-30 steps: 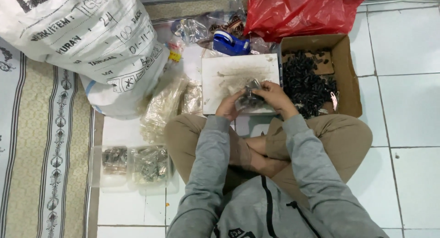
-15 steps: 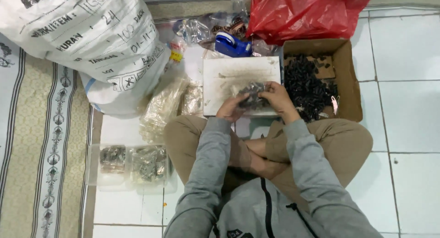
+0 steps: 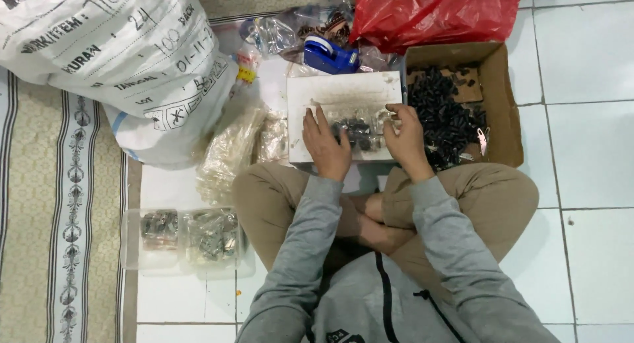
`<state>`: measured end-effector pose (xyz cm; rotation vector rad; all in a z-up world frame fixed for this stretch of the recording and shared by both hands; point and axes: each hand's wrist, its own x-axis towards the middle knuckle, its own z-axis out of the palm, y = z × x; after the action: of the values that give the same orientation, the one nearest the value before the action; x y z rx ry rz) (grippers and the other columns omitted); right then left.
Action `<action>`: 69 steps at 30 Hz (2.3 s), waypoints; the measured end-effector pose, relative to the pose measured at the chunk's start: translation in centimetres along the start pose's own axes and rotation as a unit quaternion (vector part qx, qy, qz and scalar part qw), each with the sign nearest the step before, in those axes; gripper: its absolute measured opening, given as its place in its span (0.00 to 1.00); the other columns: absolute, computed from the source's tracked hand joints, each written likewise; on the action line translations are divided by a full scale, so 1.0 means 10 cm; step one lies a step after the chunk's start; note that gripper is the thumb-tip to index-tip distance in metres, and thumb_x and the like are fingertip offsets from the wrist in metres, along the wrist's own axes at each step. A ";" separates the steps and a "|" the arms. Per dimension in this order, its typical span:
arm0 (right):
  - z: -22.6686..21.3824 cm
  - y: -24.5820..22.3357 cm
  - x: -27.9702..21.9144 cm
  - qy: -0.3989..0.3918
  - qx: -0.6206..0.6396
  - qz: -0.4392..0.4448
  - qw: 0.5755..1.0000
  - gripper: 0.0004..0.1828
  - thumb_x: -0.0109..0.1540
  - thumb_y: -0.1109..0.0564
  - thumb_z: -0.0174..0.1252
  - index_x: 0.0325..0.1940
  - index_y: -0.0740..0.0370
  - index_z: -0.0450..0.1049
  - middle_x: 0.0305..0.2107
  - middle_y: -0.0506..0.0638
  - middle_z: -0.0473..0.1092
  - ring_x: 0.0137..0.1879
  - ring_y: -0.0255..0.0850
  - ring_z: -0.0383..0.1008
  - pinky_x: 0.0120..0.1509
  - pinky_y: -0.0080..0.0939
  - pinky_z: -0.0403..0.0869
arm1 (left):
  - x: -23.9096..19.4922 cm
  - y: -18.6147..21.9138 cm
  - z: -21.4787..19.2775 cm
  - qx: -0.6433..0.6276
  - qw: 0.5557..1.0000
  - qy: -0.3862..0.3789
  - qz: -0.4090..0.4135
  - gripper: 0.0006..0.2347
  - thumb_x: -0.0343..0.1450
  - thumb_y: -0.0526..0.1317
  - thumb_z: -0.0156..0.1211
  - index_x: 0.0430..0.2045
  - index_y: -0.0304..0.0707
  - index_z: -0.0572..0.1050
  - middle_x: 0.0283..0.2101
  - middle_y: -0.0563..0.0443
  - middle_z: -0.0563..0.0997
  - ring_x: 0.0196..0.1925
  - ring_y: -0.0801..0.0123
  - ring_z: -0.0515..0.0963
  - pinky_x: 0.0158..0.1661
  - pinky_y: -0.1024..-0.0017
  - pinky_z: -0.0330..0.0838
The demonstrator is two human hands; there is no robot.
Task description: The person sits on the floor and repeatedly picks small black objects from a cardboard box, places them into clear plastic bags, and sets the filled bags aside. The person also arranges some of the objects on a white board before bagging them.
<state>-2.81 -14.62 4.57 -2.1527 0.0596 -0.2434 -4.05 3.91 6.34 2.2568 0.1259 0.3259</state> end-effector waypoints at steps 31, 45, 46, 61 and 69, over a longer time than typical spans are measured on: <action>0.75 0.57 -0.05 -0.027 -0.216 0.100 0.971 0.14 0.62 0.48 0.64 0.47 0.58 0.79 0.41 0.54 0.66 0.48 0.55 0.72 0.50 0.54 0.70 | 0.14 -0.92 0.65 0.110 0.991 0.003 -0.081 0.05 0.66 0.41 0.64 0.30 0.44 0.77 0.32 0.54 0.74 0.40 0.57 0.77 0.41 0.59 0.68; 0.63 -0.47 0.01 -0.023 0.098 -0.052 0.994 0.08 0.72 0.65 0.54 0.54 0.71 0.70 0.33 0.56 0.70 0.41 0.39 0.67 0.44 0.40 0.69 | -0.07 -0.15 -0.76 -0.272 0.948 0.023 -0.161 0.10 0.78 0.36 0.47 0.50 0.27 0.68 0.43 0.25 0.82 0.47 0.39 0.84 0.44 0.53 0.81; 0.68 -0.69 0.00 -0.035 0.096 -0.054 0.993 0.08 0.72 0.65 0.54 0.54 0.71 0.70 0.33 0.56 0.70 0.41 0.39 0.67 0.44 0.40 0.69 | -0.12 -0.15 -1.00 -0.273 0.946 0.032 -0.170 0.10 0.78 0.36 0.47 0.50 0.27 0.68 0.43 0.25 0.82 0.47 0.39 0.84 0.44 0.53 0.81; 3.04 -2.45 -1.37 -0.383 0.005 -0.204 0.901 0.17 0.61 0.65 0.62 0.53 0.55 0.76 0.38 0.56 0.79 0.46 0.51 0.82 0.45 0.46 0.80 | -1.69 -2.09 -2.55 -0.165 0.856 0.402 -0.279 0.18 0.77 0.30 0.51 0.63 0.34 0.64 0.33 0.45 0.83 0.35 0.68 0.79 0.35 0.71 0.76; 3.48 -2.28 -1.66 -0.430 -0.071 -0.470 0.767 0.30 0.59 0.73 0.49 0.67 0.76 0.65 0.61 0.76 0.64 0.68 0.70 0.64 0.71 0.62 0.65 | -1.81 -2.03 -2.59 0.247 0.901 0.154 -0.322 0.29 0.74 0.33 0.48 0.73 0.27 0.50 0.74 0.19 0.47 0.77 0.28 0.45 0.70 0.37 0.42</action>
<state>-13.35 28.83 2.02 -2.0610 -1.5929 0.2250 -28.25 32.51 3.50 2.4665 1.2116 0.3066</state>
